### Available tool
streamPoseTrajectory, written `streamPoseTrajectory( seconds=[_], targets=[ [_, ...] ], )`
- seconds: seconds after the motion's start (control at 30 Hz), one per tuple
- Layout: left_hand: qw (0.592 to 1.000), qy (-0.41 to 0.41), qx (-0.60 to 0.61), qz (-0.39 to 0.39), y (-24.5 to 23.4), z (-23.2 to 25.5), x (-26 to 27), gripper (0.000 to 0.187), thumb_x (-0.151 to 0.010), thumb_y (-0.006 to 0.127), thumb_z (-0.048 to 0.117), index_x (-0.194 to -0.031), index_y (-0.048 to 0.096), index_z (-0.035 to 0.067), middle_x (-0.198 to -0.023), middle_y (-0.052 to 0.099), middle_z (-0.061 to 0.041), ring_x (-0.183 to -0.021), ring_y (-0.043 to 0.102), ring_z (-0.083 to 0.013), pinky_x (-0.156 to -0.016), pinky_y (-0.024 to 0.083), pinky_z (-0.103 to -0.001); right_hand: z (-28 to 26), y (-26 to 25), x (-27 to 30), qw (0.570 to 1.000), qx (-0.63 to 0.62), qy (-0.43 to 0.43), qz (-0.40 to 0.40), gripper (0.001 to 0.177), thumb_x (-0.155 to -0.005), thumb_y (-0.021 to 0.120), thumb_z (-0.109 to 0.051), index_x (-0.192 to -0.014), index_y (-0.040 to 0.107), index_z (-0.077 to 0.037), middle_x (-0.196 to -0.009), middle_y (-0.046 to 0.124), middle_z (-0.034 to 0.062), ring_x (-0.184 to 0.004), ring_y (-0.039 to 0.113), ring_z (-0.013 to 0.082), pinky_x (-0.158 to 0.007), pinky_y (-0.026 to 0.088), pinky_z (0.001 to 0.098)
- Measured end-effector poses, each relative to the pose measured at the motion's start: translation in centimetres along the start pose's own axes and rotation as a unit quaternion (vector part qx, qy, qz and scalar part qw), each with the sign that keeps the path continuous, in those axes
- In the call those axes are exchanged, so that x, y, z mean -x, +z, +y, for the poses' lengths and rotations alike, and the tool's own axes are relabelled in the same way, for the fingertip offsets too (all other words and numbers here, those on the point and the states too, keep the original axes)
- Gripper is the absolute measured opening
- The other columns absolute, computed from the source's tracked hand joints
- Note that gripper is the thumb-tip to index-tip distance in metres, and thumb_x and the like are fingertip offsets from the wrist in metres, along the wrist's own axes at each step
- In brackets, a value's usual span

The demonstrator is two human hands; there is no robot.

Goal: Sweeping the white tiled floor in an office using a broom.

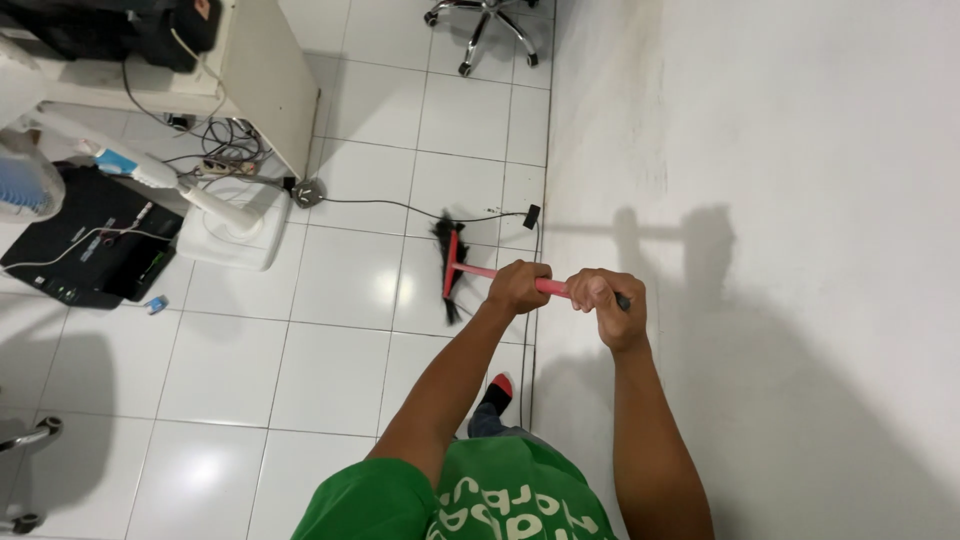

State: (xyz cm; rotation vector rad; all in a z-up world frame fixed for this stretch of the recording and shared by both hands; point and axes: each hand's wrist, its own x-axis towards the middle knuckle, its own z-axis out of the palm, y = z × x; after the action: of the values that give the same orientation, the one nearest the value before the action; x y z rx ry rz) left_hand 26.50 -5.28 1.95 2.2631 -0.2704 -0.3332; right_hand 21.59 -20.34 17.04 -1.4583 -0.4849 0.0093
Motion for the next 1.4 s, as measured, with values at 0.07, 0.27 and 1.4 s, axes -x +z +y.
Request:
streamPoseTrajectory(
  seconds=[0.07, 0.27, 1.4],
  targets=[
    [1.0, -0.017, -0.013, 0.008, -0.4, -2.0, 0.9, 0.01, -0.076, 0.066, 0.017, -0.082, 0.073, 0.014, -0.075, 0.072, -0.009, -0.076, 0.068, -0.0319, -0.069, 0.054, -0.044, 1.3, 0.9, 0.0, 1.0, -0.013, -0.002, -0.017, 0.053, -0.111, 0.049, -0.031, -0.065, 0.046, -0.005, -0.062, 0.049, 0.0064, -0.062, 0.05, 0.0188, -0.072, 0.053, 0.0389],
    [0.998, -0.046, -0.037, 0.032, -1.9, -4.9, 3.5, 0.011, -0.075, 0.064, 0.016, -0.081, 0.072, 0.013, -0.072, 0.071, -0.01, -0.074, 0.067, -0.0335, -0.069, 0.054, -0.045, 2.5, 3.3, 0.4, 0.999, -0.048, 0.02, -0.006, 0.051, -0.113, 0.044, -0.027, -0.066, 0.045, -0.004, -0.063, 0.048, 0.0074, -0.063, 0.047, 0.0191, -0.076, 0.052, 0.0409],
    [0.986, -0.145, -0.073, 0.032, -3.0, -7.9, 6.4, 0.017, -0.073, 0.061, 0.016, -0.084, 0.074, 0.015, -0.072, 0.072, -0.011, -0.07, 0.068, -0.0318, -0.068, 0.056, -0.044, 4.3, 4.4, -0.3, 0.996, -0.068, 0.048, -0.035, 0.05, -0.112, 0.039, -0.025, -0.067, 0.047, -0.004, -0.065, 0.052, 0.01, -0.066, 0.053, 0.0222, -0.082, 0.055, 0.0444]
  ],
)
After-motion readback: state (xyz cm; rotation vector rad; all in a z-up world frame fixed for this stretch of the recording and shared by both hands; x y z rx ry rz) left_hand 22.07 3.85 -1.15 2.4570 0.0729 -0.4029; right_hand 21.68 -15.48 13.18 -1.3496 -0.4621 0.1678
